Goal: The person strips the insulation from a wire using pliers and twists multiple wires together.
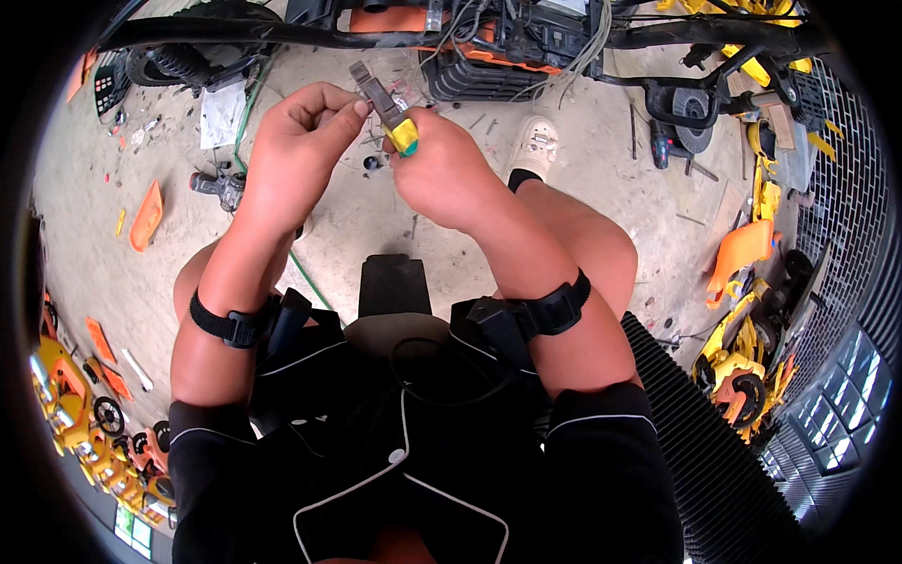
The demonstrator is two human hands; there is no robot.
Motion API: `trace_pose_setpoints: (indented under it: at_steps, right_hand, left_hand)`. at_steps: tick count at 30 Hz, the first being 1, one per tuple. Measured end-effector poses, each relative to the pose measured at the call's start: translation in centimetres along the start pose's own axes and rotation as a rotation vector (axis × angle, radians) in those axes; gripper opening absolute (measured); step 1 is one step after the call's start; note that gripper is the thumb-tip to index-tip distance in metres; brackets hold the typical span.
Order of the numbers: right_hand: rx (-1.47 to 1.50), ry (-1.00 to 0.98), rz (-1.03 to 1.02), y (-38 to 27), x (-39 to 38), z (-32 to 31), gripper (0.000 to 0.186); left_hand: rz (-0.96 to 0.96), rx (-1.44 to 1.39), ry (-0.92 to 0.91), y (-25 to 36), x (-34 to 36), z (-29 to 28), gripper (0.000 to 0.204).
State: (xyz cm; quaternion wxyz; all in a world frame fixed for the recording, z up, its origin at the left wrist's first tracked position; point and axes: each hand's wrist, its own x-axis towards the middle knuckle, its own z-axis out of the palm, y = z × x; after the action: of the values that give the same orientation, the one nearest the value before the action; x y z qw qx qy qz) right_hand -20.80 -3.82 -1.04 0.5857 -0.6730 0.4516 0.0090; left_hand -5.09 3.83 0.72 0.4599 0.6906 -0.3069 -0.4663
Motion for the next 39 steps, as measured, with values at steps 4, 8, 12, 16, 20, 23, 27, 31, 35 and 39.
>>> trace_pose_setpoints:
  at_steps: [4,8,12,16,20,23,27,31,35,39]
  right_hand:
    - [0.137,-0.033,0.037,0.1,-0.3,-0.2,0.023]
    - [0.302,0.029,0.093,-0.1,-0.5,-1.6,0.021]
    - [0.396,0.092,0.106,0.5,-0.1,-3.1,0.025]
    - [0.698,0.283,0.118,4.6,2.1,-9.5,0.031]
    - [0.773,0.487,0.17,4.6,1.4,-10.6,0.045]
    - [0.601,0.22,0.161,4.6,0.4,-8.6,0.044]
    - [0.39,-0.105,0.091,1.1,-1.0,-3.8,0.043]
    - [0.258,-0.216,0.111,0.0,-1.9,-3.0,0.04]
    - [0.184,-0.285,0.112,0.6,-1.5,-3.0,0.039]
    - [-0.006,-0.262,0.182,-0.1,-1.6,-2.6,0.042]
  left_hand:
    - [0.06,-0.053,0.006,-0.1,-0.4,0.3,0.017]
    - [0.029,-0.142,0.022,-0.1,-0.9,-0.3,0.016]
    - [0.065,-0.101,0.029,-0.3,-1.5,-0.5,0.015]
    - [0.006,-0.138,0.06,-0.3,-2.0,-2.2,0.015]
    - [0.0,-0.18,0.055,-1.3,-1.9,-3.2,0.016]
    - [0.001,-0.179,0.023,-0.9,-1.6,-2.8,0.015]
    - [0.016,-0.198,0.014,-1.0,-1.5,-2.4,0.015]
    - [0.052,-0.192,0.0,-1.5,-1.3,-2.2,0.015]
    - [0.048,-0.228,0.083,-0.8,-1.2,-1.8,0.015]
    - [0.053,-0.249,0.127,-0.4,-1.2,-1.7,0.016]
